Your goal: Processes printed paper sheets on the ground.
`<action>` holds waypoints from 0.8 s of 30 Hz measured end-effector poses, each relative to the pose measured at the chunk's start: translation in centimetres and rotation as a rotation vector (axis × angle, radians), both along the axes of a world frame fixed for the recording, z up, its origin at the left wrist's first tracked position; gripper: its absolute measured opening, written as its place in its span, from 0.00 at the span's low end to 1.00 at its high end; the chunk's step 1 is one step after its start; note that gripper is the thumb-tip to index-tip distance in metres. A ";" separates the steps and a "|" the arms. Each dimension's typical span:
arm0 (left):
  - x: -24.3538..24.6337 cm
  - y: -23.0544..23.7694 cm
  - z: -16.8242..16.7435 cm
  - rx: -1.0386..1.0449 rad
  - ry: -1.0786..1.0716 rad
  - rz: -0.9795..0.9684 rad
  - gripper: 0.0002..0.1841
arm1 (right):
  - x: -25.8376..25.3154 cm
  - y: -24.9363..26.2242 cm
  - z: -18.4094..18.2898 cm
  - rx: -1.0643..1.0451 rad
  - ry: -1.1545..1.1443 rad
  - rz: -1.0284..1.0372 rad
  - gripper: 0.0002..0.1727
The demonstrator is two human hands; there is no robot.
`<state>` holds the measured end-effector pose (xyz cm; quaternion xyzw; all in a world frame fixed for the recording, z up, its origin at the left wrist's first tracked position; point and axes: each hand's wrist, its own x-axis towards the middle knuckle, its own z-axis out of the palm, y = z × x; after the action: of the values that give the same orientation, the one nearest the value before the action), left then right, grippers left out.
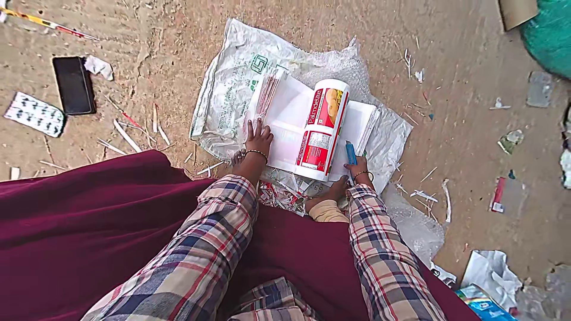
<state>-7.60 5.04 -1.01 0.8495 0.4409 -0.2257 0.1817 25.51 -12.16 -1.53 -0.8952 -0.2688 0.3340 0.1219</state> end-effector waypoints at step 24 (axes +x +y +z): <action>12.4 -6.2 3.6 -0.311 -0.783 0.538 0.46 | -3.2 20.7 6.2 0.412 -0.150 -0.033 0.33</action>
<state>4.76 -1.19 2.58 0.6894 0.5042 0.1019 0.5100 22.26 8.55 4.70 -0.8780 -0.3249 0.2023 0.2875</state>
